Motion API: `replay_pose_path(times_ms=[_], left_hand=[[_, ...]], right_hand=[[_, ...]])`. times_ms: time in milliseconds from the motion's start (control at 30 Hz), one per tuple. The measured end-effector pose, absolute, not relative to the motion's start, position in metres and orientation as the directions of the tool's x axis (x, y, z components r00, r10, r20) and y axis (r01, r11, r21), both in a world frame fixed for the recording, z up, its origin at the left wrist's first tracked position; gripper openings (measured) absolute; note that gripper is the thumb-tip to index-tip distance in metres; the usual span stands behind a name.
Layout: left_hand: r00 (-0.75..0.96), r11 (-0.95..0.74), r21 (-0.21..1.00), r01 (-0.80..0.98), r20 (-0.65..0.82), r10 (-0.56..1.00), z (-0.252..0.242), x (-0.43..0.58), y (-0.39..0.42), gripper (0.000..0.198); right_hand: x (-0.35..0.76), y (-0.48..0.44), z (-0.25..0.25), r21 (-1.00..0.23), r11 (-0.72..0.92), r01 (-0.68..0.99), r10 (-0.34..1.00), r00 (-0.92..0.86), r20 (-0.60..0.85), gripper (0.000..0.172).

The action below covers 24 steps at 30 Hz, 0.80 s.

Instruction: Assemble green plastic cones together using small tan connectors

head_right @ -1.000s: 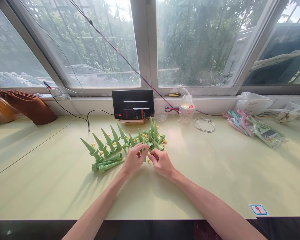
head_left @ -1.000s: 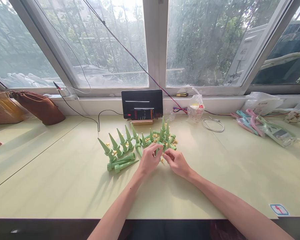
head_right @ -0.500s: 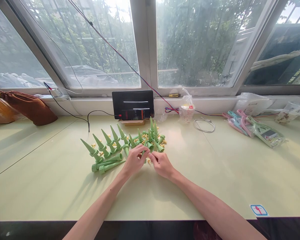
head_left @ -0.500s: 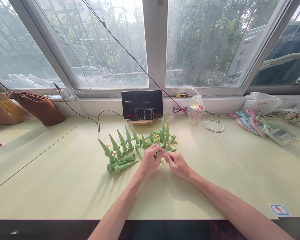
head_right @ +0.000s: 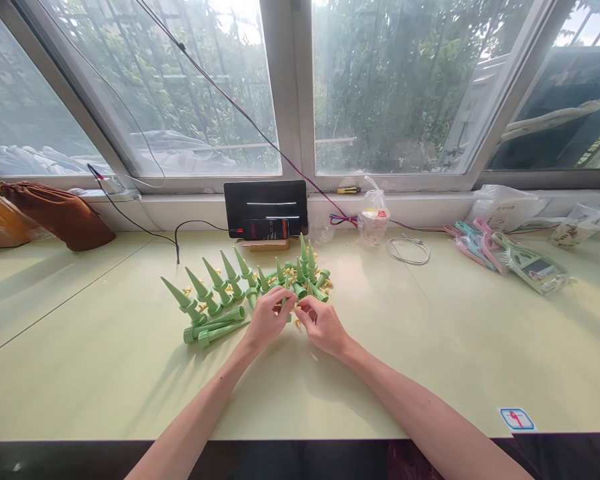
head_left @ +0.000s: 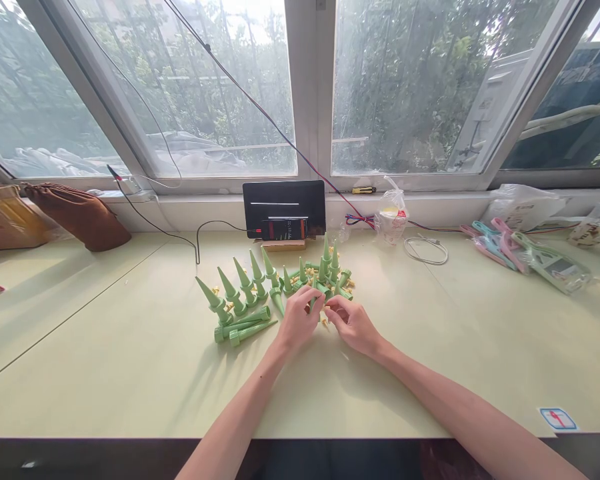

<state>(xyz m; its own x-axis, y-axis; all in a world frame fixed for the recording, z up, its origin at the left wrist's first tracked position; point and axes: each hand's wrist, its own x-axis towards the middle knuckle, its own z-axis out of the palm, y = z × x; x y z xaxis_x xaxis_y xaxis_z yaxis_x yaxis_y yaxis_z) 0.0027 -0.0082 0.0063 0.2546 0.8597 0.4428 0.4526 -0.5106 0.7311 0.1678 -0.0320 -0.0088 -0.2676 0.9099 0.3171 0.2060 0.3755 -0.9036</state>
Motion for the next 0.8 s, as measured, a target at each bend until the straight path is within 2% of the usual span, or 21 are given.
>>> replay_pose_path(times_ms=[333, 800], left_hand=[[0.265, -0.528, 0.713, 0.461, 0.458, 0.849, 0.0045, 0.0033, -0.0084, 0.022], [0.288, -0.541, 0.697, 0.471, 0.457, 0.841, 0.0059, 0.0055, -0.0115, 0.023]], right_hand=[[0.1691, -0.032, -0.0088, -0.887, 0.398, 0.232, 0.905, -0.259, 0.338, 0.023], [0.1713, -0.0315, -0.0083, -0.855, 0.424, 0.3, 0.894, -0.29, 0.342, 0.037]])
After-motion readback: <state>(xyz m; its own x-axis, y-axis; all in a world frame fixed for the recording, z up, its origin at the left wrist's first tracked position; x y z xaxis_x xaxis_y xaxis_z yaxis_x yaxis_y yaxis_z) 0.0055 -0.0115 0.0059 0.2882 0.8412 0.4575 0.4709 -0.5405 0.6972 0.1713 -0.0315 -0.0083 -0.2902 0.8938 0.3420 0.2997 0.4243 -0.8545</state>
